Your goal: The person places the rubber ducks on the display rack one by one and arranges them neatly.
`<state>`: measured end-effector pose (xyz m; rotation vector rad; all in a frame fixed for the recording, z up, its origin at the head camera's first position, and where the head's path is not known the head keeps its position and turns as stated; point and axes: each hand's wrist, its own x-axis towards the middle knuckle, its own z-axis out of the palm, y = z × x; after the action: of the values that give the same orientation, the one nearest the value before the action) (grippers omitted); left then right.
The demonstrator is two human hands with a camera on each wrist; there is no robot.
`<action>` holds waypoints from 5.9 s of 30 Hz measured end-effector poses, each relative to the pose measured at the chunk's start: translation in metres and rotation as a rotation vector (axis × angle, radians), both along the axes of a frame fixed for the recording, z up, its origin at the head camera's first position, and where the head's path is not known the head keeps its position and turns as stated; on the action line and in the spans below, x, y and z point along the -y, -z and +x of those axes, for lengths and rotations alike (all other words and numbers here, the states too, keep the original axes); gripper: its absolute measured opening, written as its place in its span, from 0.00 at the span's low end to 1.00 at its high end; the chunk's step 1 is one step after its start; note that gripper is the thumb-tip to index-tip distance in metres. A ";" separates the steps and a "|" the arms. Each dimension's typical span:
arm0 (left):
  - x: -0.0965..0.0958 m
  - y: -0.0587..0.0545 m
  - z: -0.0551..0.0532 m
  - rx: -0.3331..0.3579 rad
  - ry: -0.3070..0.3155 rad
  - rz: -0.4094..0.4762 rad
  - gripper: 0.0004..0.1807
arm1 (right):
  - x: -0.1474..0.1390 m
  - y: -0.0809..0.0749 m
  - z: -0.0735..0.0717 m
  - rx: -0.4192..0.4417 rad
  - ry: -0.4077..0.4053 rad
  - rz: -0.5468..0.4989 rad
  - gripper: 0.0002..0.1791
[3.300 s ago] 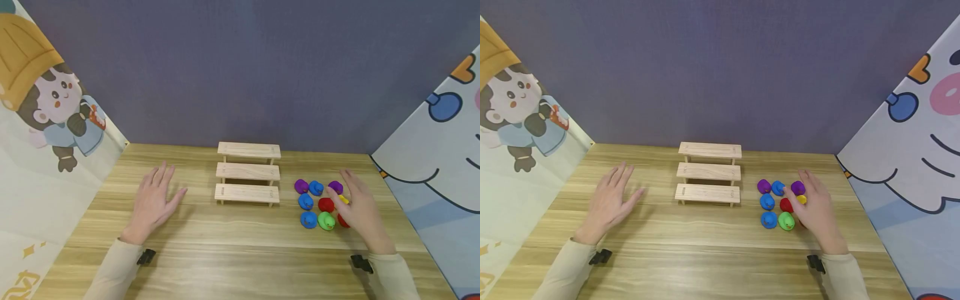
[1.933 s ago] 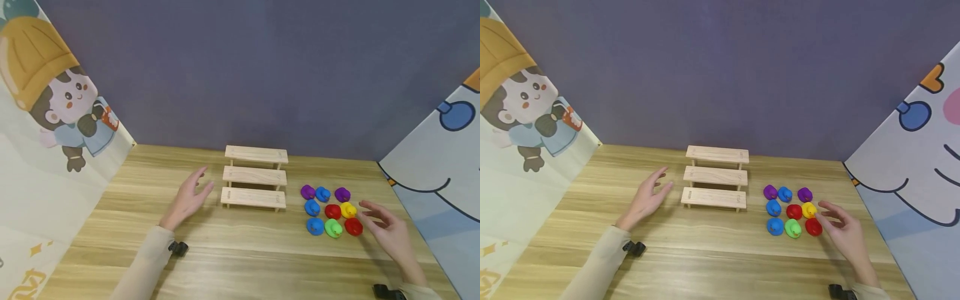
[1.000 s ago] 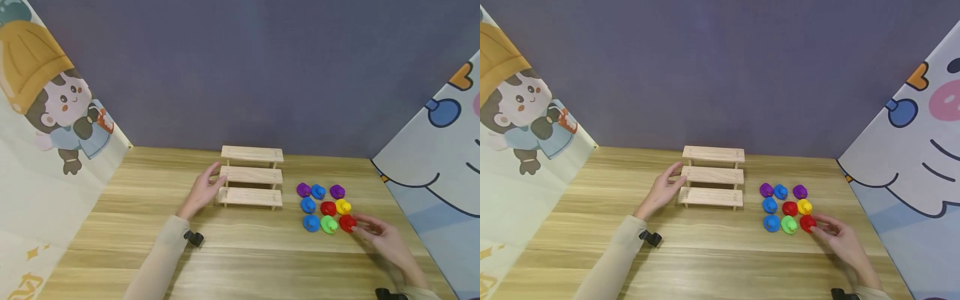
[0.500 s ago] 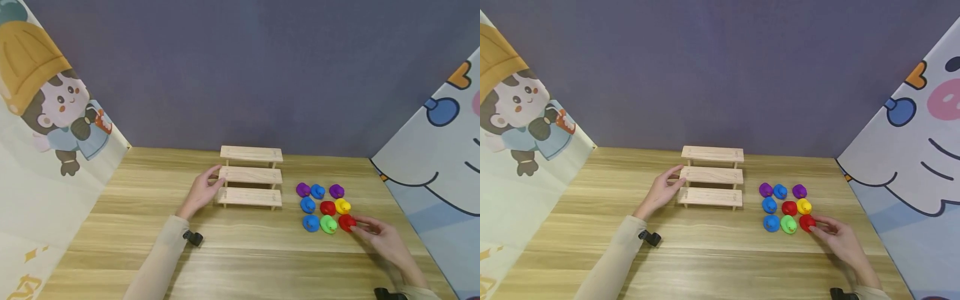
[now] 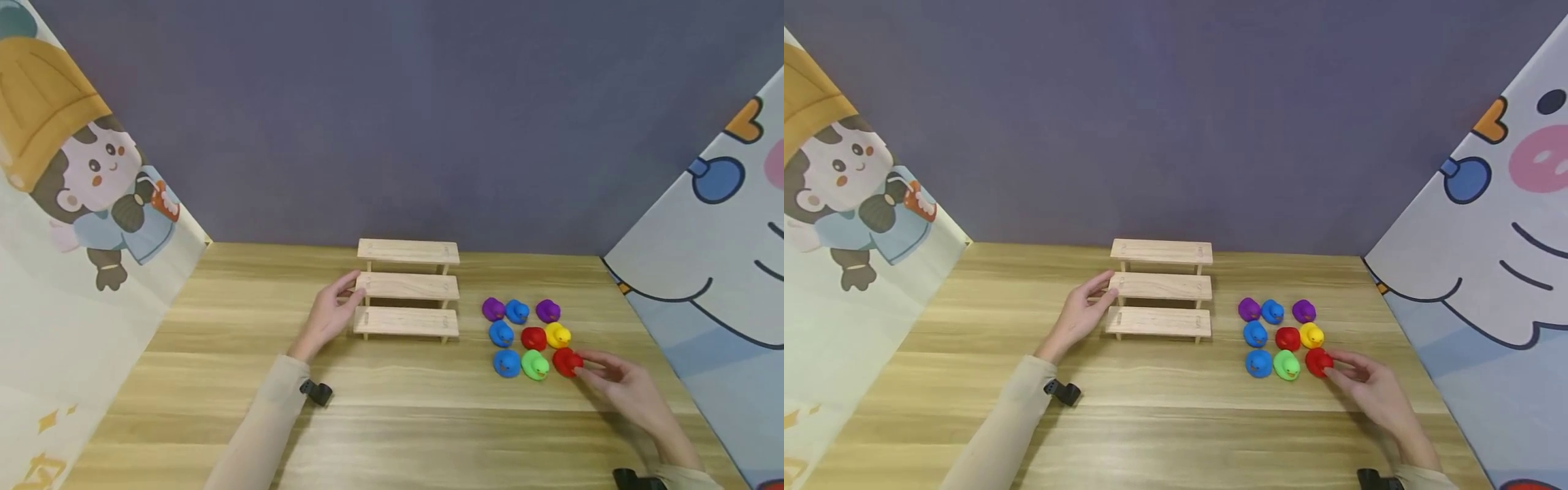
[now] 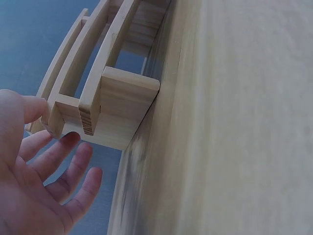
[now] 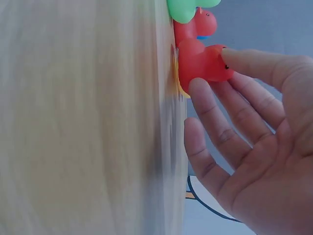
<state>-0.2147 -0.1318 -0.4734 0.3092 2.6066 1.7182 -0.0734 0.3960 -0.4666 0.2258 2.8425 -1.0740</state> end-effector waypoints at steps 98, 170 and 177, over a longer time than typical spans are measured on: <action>-0.008 0.007 0.001 0.016 -0.086 0.223 0.26 | 0.156 -0.085 -0.116 -0.229 -0.224 -0.146 0.24; -0.013 0.012 0.005 0.012 -0.126 0.265 0.23 | 0.290 -0.104 -0.186 -0.250 -0.377 -0.266 0.17; -0.013 0.013 0.004 0.008 -0.121 0.268 0.24 | 0.298 -0.102 -0.195 -0.271 -0.395 -0.278 0.18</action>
<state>-0.2102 -0.1185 -0.4865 0.1461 2.4342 2.1073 -0.2682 0.0978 -0.3648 -0.5157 2.7304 -1.4680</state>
